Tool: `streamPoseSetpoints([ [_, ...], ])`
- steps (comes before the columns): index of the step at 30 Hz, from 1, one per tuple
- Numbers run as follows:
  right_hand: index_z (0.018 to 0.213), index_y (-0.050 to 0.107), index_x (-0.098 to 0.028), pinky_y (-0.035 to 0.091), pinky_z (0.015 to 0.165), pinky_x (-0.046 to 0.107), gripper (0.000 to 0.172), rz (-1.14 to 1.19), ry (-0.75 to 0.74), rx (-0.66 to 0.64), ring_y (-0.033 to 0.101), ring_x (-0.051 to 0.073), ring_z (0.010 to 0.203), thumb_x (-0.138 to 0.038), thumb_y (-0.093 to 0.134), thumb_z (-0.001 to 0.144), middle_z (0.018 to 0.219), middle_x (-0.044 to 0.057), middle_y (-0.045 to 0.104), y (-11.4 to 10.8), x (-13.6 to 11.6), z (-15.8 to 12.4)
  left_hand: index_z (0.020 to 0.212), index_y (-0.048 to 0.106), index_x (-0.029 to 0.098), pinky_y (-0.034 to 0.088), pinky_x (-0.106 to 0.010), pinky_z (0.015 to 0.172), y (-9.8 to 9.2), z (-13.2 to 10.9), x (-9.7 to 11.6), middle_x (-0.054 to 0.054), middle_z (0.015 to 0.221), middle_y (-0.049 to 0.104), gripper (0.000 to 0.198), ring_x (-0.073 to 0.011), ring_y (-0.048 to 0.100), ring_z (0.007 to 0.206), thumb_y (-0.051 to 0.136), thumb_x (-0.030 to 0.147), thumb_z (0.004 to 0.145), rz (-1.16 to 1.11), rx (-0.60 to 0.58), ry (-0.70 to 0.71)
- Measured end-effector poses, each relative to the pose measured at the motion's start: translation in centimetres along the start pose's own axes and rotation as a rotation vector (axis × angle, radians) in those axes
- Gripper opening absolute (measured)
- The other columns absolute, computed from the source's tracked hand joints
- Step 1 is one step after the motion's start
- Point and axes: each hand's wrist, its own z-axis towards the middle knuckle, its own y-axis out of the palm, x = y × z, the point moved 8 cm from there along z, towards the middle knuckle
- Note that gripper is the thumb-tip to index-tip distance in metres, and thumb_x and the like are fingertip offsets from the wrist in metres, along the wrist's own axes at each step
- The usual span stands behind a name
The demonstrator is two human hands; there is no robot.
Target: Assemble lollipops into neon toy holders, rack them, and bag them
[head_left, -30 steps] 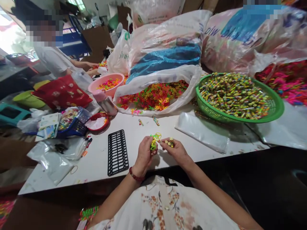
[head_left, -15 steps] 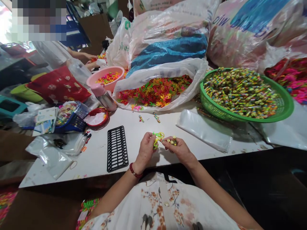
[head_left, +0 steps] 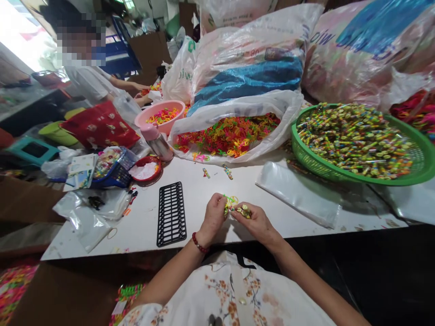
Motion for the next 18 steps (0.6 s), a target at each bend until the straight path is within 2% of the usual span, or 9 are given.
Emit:
streamPoseSetpoints([
  [2, 0.079, 0.07, -0.016, 0.04, 0.06, 0.026, 0.033, -0.088, -0.012, 0.017, 0.052, 0.014, 0.063, -0.048, 0.064, 0.083, 0.066, 0.0, 0.061, -0.6, 0.2, 0.0, 0.076, 0.044, 0.022, 0.028, -0.023, 0.046, 0.6, 0.5, 0.1, 0.007, 0.056, 0.041, 0.029, -0.0088, 0.035, 0.045, 0.051, 0.047, 0.09, 0.07, -0.069, 0.028],
  [4, 0.085, 0.072, -0.017, 0.044, 0.066, 0.029, 0.033, -0.197, -0.023, 0.055, 0.058, 0.018, 0.069, -0.048, 0.061, 0.085, 0.074, 0.003, 0.066, -2.0, 0.8, 0.1, 0.077, 0.044, 0.022, 0.033, -0.024, 0.052, 0.4, 1.5, 1.2, 0.005, 0.06, 0.044, 0.032, -0.0105, 0.041, 0.051, 0.042, 0.048, 0.095, 0.238, -0.069, 0.122],
  [5, 0.089, 0.073, -0.017, 0.047, 0.07, 0.031, 0.033, -0.259, -0.048, 0.102, 0.061, 0.02, 0.075, -0.048, 0.061, 0.086, 0.081, 0.006, 0.069, -2.9, 1.1, 0.1, 0.079, 0.046, 0.022, 0.037, -0.025, 0.057, -0.1, 2.3, 2.0, 0.003, 0.064, 0.047, 0.032, -0.0117, 0.045, 0.056, 0.038, 0.047, 0.097, 0.349, -0.029, 0.181],
  [7, 0.096, 0.072, -0.018, 0.049, 0.081, 0.036, 0.034, -0.382, -0.14, 0.236, 0.064, 0.024, 0.088, -0.048, 0.061, 0.086, 0.096, 0.011, 0.07, -5.1, 1.1, 0.1, 0.086, 0.048, 0.02, 0.041, -0.028, 0.068, -1.9, 4.4, 3.9, -0.002, 0.076, 0.054, 0.027, -0.0151, 0.053, 0.07, 0.037, 0.041, 0.099, 0.607, 0.126, 0.279],
  [10, 0.091, 0.071, -0.018, 0.05, 0.085, 0.039, 0.032, -0.472, -0.241, 0.381, 0.064, 0.026, 0.091, -0.047, 0.059, 0.086, 0.097, 0.013, 0.068, -6.9, 0.7, -0.1, 0.102, 0.049, 0.016, 0.043, -0.033, 0.082, -4.5, 7.9, 6.0, -0.012, 0.104, 0.055, 0.022, -0.0235, 0.058, 0.097, 0.053, 0.036, 0.093, 0.952, 0.352, 0.283],
  [12, 0.085, 0.07, -0.019, 0.051, 0.08, 0.037, 0.031, -0.418, -0.204, 0.341, 0.065, 0.025, 0.084, -0.047, 0.057, 0.087, 0.089, 0.011, 0.069, -6.6, 0.8, 0.3, 0.106, 0.049, 0.013, 0.043, -0.035, 0.087, -5.5, 10.1, 6.3, -0.018, 0.116, 0.051, 0.025, -0.0272, 0.056, 0.108, 0.06, 0.028, 0.088, 1.046, 0.389, 0.243],
  [14, 0.088, 0.072, -0.018, 0.052, 0.077, 0.036, 0.032, -0.315, -0.154, 0.253, 0.066, 0.023, 0.082, -0.047, 0.058, 0.088, 0.089, 0.01, 0.072, -5.3, 0.7, 1.0, 0.103, 0.051, 0.012, 0.043, -0.035, 0.087, -5.9, 11.5, 6.2, -0.019, 0.114, 0.052, 0.017, -0.0269, 0.057, 0.108, 0.057, 0.015, 0.087, 1.047, 0.362, 0.225],
  [16, 0.094, 0.073, -0.017, 0.052, 0.078, 0.036, 0.033, -0.22, -0.13, 0.212, 0.067, 0.024, 0.084, -0.047, 0.061, 0.085, 0.092, 0.01, 0.074, -3.9, 0.4, 2.1, 0.096, 0.053, 0.013, 0.044, -0.034, 0.085, -5.9, 11.7, 6.2, -0.018, 0.106, 0.055, 0.011, -0.0252, 0.059, 0.101, 0.051, 0.007, 0.086, 1.019, 0.332, 0.252],
  [18, 0.098, 0.074, -0.016, 0.052, 0.076, 0.035, 0.038, -0.141, -0.107, 0.217, 0.067, 0.023, 0.082, -0.048, 0.067, 0.08, 0.091, 0.01, 0.074, -2.8, 0.3, 3.6, 0.09, 0.054, 0.014, 0.044, -0.035, 0.084, -5.5, 10.9, 6.3, -0.015, 0.1, 0.057, 0.01, -0.0237, 0.059, 0.096, 0.047, 0.007, 0.087, 0.99, 0.307, 0.298],
])
